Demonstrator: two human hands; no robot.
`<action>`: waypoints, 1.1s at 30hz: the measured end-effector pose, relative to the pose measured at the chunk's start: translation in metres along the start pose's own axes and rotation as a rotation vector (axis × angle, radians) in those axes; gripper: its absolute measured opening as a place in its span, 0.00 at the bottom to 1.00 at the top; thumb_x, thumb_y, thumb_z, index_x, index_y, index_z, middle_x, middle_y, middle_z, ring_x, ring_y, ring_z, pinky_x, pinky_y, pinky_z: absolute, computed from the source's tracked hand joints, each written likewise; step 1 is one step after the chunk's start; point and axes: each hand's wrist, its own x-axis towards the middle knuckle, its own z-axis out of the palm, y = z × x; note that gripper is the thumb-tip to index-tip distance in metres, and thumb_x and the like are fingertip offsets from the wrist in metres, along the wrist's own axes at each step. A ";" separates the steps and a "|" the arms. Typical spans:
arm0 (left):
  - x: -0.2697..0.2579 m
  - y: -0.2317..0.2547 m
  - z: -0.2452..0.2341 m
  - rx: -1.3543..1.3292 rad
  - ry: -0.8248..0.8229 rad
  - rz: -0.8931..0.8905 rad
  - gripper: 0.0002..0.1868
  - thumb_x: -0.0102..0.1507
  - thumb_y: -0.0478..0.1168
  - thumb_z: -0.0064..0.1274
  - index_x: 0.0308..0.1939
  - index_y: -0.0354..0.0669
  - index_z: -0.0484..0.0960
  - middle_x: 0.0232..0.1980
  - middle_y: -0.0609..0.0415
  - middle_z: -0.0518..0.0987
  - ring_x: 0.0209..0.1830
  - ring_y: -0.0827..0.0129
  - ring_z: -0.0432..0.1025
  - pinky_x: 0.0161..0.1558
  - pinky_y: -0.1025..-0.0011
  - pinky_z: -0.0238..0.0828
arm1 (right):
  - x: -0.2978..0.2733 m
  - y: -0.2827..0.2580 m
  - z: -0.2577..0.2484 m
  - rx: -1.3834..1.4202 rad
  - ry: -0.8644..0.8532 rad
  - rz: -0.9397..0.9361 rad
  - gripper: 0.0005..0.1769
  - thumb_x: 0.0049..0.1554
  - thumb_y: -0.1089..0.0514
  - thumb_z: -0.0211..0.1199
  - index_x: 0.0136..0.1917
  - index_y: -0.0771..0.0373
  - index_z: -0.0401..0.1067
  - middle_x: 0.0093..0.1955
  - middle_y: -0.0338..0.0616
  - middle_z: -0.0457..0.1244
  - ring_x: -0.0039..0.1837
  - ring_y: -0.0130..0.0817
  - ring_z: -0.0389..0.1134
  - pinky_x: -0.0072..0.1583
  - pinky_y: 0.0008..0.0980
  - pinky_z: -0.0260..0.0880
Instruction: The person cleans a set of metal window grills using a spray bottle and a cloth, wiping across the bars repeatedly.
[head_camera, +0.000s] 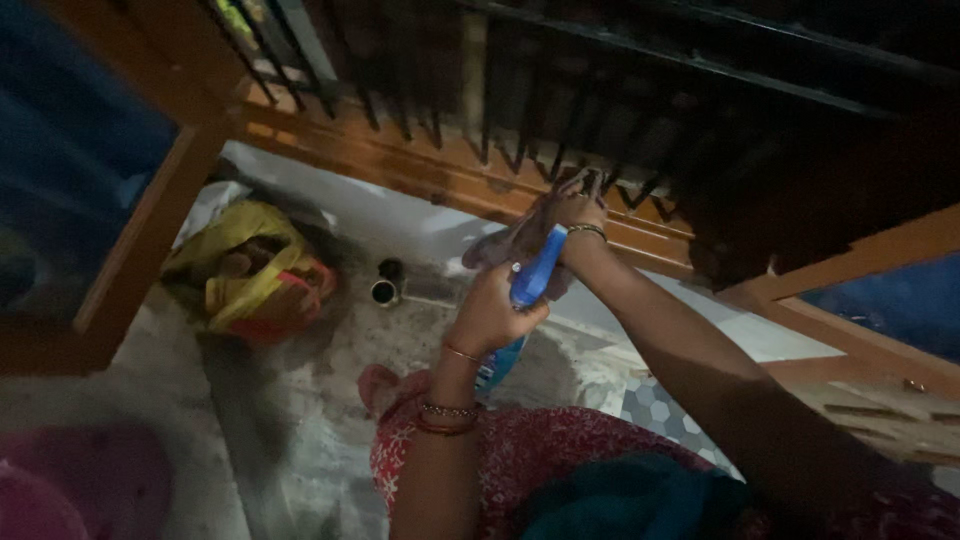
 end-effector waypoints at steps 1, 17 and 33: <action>-0.004 0.001 -0.005 -0.006 0.012 -0.002 0.18 0.52 0.44 0.64 0.37 0.35 0.79 0.30 0.44 0.81 0.30 0.56 0.77 0.38 0.60 0.74 | -0.004 -0.008 -0.006 -0.039 0.155 -0.063 0.43 0.47 0.46 0.59 0.72 0.63 0.56 0.61 0.51 0.70 0.57 0.45 0.75 0.55 0.50 0.77; -0.019 -0.003 -0.023 0.005 0.045 -0.062 0.14 0.52 0.41 0.61 0.38 0.37 0.80 0.31 0.47 0.81 0.30 0.61 0.77 0.38 0.62 0.75 | 0.026 0.011 -0.114 -0.040 -0.580 -0.080 0.43 0.61 0.37 0.57 0.72 0.75 0.58 0.66 0.59 0.65 0.65 0.49 0.70 0.60 0.42 0.71; -0.026 -0.018 -0.046 0.009 0.042 -0.131 0.38 0.50 0.46 0.68 0.62 0.40 0.74 0.40 0.46 0.83 0.41 0.58 0.80 0.44 0.60 0.75 | -0.046 -0.020 -0.107 0.255 -0.140 -0.124 0.29 0.59 0.51 0.56 0.69 0.66 0.59 0.48 0.59 0.70 0.47 0.54 0.74 0.55 0.49 0.75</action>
